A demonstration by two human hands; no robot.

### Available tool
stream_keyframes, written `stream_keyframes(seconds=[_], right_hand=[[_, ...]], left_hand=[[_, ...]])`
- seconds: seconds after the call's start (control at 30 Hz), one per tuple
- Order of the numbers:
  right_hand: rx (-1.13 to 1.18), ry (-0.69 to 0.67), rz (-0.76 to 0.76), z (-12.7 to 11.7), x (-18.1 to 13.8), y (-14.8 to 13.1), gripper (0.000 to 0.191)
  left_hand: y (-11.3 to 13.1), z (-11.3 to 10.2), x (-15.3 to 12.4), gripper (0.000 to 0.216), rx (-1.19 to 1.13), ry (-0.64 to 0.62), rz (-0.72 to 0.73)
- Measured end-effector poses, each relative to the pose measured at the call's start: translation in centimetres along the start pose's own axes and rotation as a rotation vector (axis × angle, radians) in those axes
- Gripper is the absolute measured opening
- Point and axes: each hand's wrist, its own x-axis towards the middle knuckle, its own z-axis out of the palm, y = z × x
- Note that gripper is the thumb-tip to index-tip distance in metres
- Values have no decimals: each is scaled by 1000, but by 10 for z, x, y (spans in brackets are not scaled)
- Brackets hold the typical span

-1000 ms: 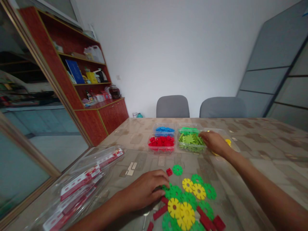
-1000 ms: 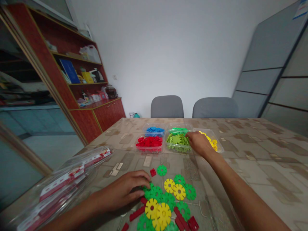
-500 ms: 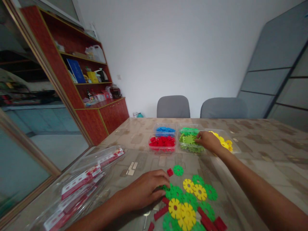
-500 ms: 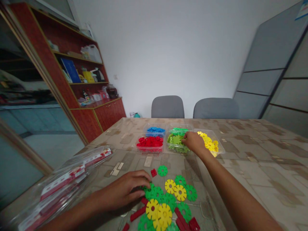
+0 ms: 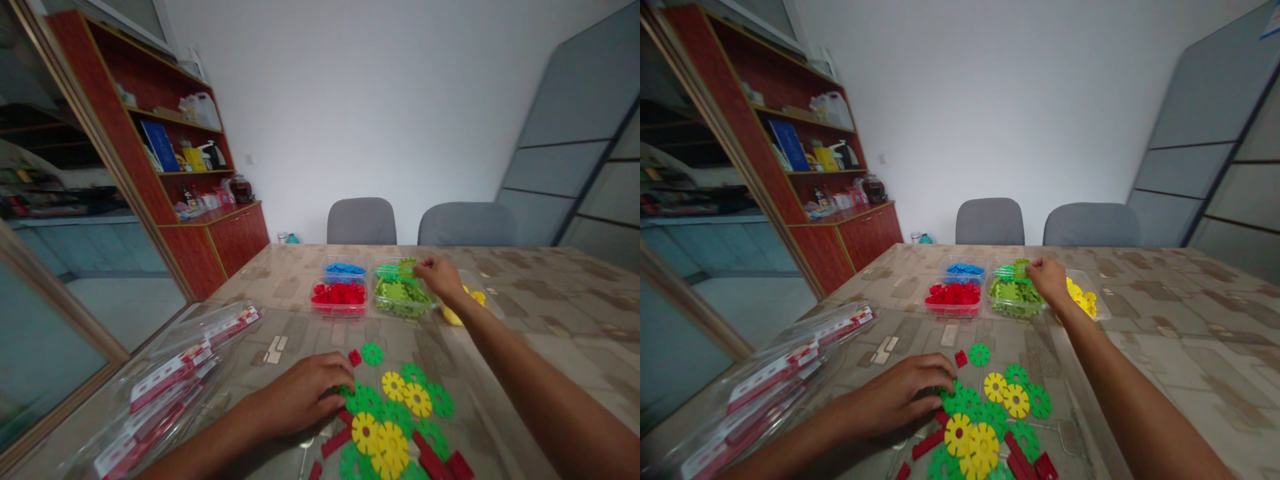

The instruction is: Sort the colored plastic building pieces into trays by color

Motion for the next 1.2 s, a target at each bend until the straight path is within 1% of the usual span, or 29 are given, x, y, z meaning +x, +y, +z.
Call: stream_keyframes(seconds=[0.1,0.2,0.23,0.3,0.4,0.47,0.6,0.7,0.83,1.0,1.1,1.2], right_hand=[[-1,-37,-19,5,1,-1,31],[-51,-11,-56,10,1,-2,31],[-72,7,-90,11,1,-3,31],[-112,24,-206,13,0,-4,31],[-171,-23,-408,20,-1,-7,30],[-214,-57,-468,26,-2,-7,29],[-247,-62,-490,31,-2,-4,29],[-221,-26,-506,25,0,1,27],[-181,20,-486,12,2,7,26],[-145,-27,-500,11,-2,7,24],[-138,-22,-465,9,-4,8,24],[-154,-24,-377,3,-4,14,24]], left_hand=[[0,0,0,19,0,-2,13],[0,1,0,19,6,4,14],[-1,1,0,19,6,3,13],[-1,1,0,19,3,-3,11],[0,1,0,18,4,-12,5],[1,1,1,18,0,-12,6],[2,0,1,18,-9,-6,13],[2,-1,1,17,-5,-8,16],[1,0,1,19,9,-10,14],[1,1,1,18,20,-17,-1],[0,1,1,19,30,-15,-7],[-1,2,0,20,25,-15,-1]])
